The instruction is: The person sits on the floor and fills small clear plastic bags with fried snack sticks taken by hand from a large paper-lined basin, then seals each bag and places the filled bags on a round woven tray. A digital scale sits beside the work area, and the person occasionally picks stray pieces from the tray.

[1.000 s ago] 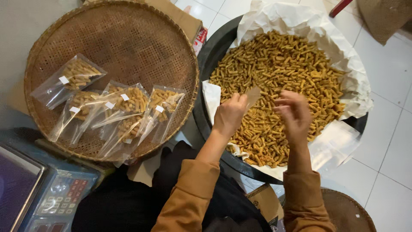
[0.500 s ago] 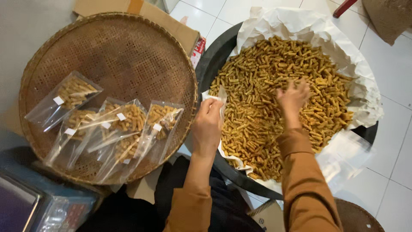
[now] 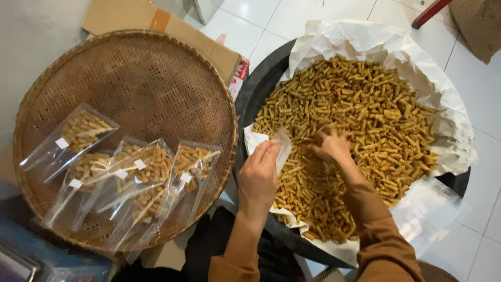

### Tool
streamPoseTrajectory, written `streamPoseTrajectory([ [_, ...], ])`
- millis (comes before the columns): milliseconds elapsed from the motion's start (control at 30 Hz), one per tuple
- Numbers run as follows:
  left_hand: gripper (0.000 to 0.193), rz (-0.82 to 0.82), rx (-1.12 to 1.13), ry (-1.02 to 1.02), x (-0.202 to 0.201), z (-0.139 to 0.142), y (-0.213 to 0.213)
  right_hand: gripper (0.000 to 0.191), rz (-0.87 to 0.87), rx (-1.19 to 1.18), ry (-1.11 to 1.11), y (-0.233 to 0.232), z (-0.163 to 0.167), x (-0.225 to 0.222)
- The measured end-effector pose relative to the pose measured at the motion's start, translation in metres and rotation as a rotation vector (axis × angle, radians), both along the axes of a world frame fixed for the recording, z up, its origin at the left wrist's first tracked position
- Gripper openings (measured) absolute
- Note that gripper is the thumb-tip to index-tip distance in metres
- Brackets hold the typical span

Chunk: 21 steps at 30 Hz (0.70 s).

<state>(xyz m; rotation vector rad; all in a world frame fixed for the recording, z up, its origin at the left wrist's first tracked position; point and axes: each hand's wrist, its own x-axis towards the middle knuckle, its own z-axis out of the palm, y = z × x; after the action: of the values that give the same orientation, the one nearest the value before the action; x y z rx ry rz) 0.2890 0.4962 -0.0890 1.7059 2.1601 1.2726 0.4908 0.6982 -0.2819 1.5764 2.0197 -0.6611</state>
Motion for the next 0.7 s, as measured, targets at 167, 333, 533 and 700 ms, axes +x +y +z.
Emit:
streamPoseTrajectory([
  [167,0.025,0.007,0.002,0.003,0.001,-0.001,0.003,0.062,-0.234,-0.031,0.349,0.076,0.031,0.006],
  [333,0.03,0.035,-0.021,0.029,-0.008,-0.001,0.005,0.072,-0.356,0.546,0.337,0.171,0.017,0.015],
  [533,0.031,0.044,-0.057,0.021,-0.02,-0.005,0.013,0.097,-0.329,0.348,0.141,0.171,-0.031,-0.047],
  [700,0.025,0.076,-0.05,0.035,-0.022,-0.01,0.017,0.092,0.132,0.391,0.094,0.097,-0.056,-0.094],
])
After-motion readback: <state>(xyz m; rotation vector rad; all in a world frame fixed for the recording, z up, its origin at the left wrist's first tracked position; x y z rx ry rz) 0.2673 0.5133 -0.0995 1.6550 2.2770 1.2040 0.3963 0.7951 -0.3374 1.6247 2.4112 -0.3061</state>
